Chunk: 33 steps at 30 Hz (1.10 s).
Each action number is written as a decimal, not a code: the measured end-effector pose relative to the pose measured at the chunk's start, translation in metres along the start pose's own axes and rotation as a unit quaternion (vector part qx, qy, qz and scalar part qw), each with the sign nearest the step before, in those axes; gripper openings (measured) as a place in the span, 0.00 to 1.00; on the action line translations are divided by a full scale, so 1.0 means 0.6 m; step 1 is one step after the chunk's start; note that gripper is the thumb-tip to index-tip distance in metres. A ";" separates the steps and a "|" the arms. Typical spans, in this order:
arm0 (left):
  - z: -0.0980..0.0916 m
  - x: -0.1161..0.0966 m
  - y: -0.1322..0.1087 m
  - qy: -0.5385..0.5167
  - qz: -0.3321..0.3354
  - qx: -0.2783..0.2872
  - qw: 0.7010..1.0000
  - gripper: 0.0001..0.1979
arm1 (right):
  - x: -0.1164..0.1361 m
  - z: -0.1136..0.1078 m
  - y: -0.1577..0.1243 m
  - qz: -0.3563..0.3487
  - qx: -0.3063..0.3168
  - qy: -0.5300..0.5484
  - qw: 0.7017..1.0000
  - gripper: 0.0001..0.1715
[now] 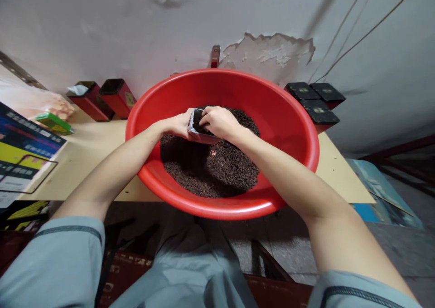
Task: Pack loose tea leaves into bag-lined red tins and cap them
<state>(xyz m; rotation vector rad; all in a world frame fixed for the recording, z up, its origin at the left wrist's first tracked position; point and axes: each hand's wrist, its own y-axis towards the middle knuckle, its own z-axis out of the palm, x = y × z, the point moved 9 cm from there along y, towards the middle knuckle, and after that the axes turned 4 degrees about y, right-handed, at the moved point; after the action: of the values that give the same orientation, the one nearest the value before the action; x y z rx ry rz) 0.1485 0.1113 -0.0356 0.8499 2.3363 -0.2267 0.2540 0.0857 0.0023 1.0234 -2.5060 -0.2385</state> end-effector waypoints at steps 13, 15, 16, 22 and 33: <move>0.006 -0.052 -0.005 -0.062 0.075 0.021 0.995 0.46 | 0.113 0.240 -0.156 0.092 0.388 0.111 0.910 0.30; 0.009 -0.066 -0.007 -0.081 0.090 0.028 0.992 0.43 | 0.110 0.275 -0.194 0.121 0.436 0.122 0.883 0.30; 0.010 -0.067 -0.007 -0.086 0.091 0.028 0.992 0.43 | 0.110 0.285 -0.207 0.139 0.454 0.127 0.871 0.32; 0.008 -0.055 -0.003 -0.089 0.111 0.023 0.990 0.45 | 0.117 0.271 -0.220 0.263 0.484 0.157 0.820 0.55; 0.007 -0.073 -0.006 -0.070 0.127 0.028 0.989 0.45 | 0.128 0.242 -0.200 0.194 0.454 0.209 0.844 0.47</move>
<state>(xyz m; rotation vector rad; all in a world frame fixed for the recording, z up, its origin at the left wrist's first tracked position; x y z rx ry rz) 0.1741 0.0843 -0.0121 1.1131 2.0770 -0.2366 0.2161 -0.0539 -0.1408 0.6907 -2.2928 1.2621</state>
